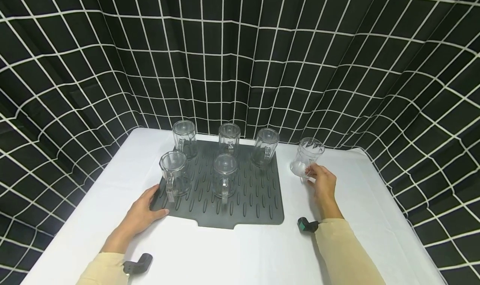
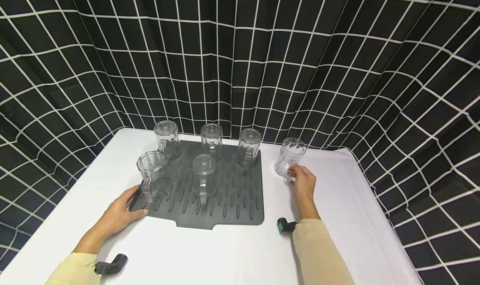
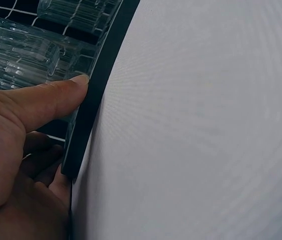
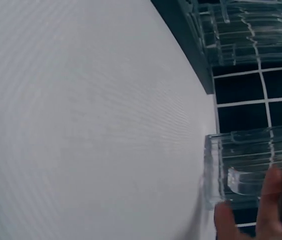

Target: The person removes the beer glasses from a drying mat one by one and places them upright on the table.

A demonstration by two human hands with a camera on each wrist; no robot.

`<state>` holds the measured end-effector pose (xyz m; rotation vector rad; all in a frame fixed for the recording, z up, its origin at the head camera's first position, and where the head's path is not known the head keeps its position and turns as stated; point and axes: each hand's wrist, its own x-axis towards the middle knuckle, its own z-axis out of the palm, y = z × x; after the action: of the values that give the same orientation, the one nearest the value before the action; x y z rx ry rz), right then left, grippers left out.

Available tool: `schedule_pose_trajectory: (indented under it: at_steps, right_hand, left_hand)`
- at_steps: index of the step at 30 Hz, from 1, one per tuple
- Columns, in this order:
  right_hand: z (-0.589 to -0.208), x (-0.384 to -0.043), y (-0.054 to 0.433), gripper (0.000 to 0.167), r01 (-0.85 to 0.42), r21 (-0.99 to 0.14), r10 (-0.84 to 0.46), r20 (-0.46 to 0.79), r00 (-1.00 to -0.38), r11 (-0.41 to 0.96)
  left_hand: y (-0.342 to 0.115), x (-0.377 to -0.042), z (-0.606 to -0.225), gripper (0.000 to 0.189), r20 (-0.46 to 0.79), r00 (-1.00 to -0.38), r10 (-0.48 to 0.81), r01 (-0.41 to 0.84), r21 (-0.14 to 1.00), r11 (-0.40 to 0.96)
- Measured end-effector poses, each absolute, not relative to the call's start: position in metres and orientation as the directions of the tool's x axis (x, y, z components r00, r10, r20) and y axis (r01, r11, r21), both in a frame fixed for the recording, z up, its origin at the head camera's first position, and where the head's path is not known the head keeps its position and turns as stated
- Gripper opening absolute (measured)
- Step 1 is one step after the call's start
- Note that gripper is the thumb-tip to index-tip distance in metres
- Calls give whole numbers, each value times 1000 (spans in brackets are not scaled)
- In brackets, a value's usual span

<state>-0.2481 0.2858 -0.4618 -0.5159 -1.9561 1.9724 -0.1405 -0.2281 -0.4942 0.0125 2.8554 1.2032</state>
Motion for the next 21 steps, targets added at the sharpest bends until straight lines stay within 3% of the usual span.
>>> schedule_pose_trajectory:
  at_steps: [4, 9, 16, 21]
  right_hand:
    - [-451, -241, 289, 28, 27, -997, 581, 21, -814, 74]
    - [-433, -226, 290, 21, -95, -981, 632, 181, -754, 167]
    - [-408, -192, 277, 28, -304, -889, 537, 451, -713, 344]
    - [-396, -165, 262, 26, -390, -851, 439, 518, -734, 352]
  left_hand:
    - [-228, -141, -494, 93, -37, -999, 24, -9, 713, 701]
    - [-229, -141, -493, 92, -37, -999, 23, -10, 707, 707]
    - [-230, -140, -492, 93, -25, -999, 25, 0, 709, 705]
    - [-229, -141, -493, 94, -25, -999, 27, 1, 710, 704]
